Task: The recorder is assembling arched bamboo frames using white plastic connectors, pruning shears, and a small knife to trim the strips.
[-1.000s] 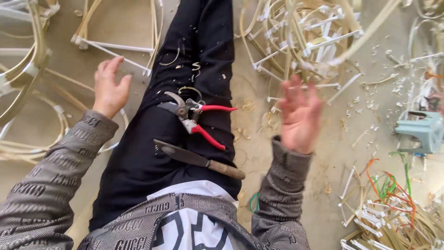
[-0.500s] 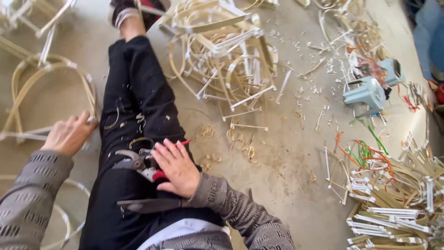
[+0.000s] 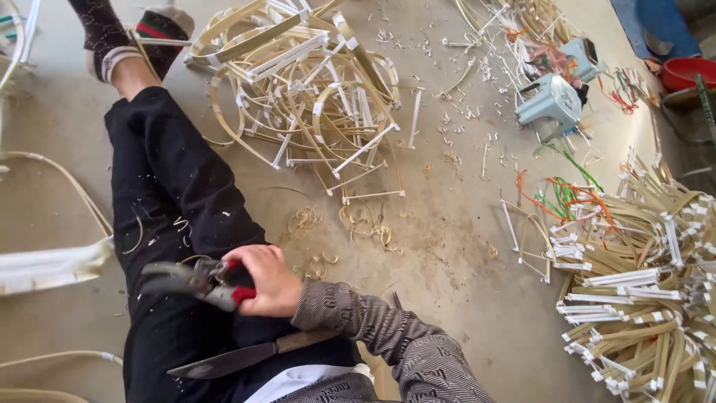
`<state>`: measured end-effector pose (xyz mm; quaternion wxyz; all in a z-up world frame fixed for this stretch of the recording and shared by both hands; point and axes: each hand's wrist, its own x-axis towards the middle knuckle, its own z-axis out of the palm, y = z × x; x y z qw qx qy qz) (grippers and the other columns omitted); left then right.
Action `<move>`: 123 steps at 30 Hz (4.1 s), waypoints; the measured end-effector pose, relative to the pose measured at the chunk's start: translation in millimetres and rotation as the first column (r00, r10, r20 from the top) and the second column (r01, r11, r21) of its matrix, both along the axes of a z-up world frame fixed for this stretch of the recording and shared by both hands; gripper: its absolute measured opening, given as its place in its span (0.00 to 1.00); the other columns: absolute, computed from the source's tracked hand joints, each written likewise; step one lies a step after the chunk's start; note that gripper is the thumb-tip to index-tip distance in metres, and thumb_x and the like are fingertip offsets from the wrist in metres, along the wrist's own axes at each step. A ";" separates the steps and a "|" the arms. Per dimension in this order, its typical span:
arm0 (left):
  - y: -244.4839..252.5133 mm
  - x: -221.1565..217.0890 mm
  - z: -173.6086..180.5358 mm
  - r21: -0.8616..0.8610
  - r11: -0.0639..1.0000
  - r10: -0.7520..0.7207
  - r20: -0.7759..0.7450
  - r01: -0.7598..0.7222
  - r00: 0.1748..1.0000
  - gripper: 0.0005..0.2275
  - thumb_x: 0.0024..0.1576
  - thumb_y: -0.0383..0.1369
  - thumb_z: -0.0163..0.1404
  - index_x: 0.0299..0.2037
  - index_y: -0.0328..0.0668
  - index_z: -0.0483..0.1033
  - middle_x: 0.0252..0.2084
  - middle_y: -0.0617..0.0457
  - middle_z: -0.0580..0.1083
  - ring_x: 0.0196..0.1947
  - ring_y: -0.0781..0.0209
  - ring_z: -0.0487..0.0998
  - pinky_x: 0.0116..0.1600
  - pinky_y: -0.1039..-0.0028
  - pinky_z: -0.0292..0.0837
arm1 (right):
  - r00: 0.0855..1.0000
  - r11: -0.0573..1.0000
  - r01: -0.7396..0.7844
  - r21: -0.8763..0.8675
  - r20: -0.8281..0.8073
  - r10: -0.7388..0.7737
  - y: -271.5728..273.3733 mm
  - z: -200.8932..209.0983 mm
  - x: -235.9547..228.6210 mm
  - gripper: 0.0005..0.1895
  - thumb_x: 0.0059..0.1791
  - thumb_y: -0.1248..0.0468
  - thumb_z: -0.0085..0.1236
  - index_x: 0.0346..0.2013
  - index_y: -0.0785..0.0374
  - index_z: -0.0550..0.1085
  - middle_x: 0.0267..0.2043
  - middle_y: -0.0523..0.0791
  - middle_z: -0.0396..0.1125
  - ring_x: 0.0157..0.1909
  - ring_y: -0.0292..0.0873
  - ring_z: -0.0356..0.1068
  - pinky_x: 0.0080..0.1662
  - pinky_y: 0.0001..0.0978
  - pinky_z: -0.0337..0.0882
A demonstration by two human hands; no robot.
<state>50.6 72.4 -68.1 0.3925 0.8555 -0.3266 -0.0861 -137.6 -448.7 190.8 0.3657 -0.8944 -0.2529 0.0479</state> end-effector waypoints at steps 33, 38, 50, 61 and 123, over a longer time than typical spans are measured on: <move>-283.3 -305.6 275.1 -0.468 0.516 0.408 -0.602 -0.718 0.686 0.13 0.61 0.24 0.51 0.55 0.30 0.78 0.35 0.55 0.82 0.33 0.73 0.79 0.41 0.82 0.77 | 0.950 0.983 -0.158 -0.087 0.257 0.176 5.7 67.0 -32.0 0.34 0.43 0.69 0.62 0.64 0.65 0.63 0.53 0.51 0.67 0.54 0.52 0.67 0.58 0.44 0.65; -284.7 -308.1 275.5 -0.450 0.545 0.446 -0.559 -0.708 0.699 0.12 0.61 0.24 0.52 0.54 0.30 0.78 0.31 0.54 0.80 0.30 0.73 0.77 0.38 0.82 0.75 | 0.916 0.955 -0.157 -0.250 0.325 0.236 10.7 58.3 -39.7 0.37 0.43 0.67 0.64 0.65 0.68 0.61 0.50 0.51 0.64 0.53 0.55 0.66 0.58 0.47 0.63; -276.5 -305.1 283.5 -0.374 0.582 0.341 -0.694 -0.722 0.635 0.17 0.62 0.25 0.50 0.61 0.38 0.75 0.26 0.61 0.73 0.21 0.79 0.63 0.25 0.85 0.60 | 0.935 0.959 -0.282 0.020 -0.220 0.279 3.0 68.2 -41.4 0.41 0.43 0.75 0.55 0.71 0.70 0.55 0.66 0.58 0.61 0.67 0.60 0.61 0.69 0.45 0.60; -277.6 -314.0 259.4 -0.515 0.658 0.170 -0.610 -0.549 0.774 0.18 0.64 0.24 0.46 0.65 0.34 0.69 0.41 0.54 0.81 0.35 0.75 0.76 0.41 0.83 0.74 | 0.922 0.934 -0.357 0.012 -0.156 0.354 3.5 57.1 -45.5 0.44 0.42 0.75 0.57 0.72 0.69 0.54 0.68 0.58 0.59 0.72 0.60 0.58 0.73 0.50 0.55; -282.0 -278.4 308.4 -0.548 0.480 0.313 -0.623 -0.685 0.717 0.11 0.63 0.22 0.49 0.54 0.32 0.75 0.39 0.55 0.80 0.40 0.72 0.79 0.46 0.84 0.76 | 0.989 0.974 0.147 0.172 0.001 -0.149 -21.2 99.9 -0.1 0.24 0.54 0.64 0.62 0.62 0.65 0.65 0.49 0.47 0.69 0.47 0.36 0.69 0.51 0.33 0.72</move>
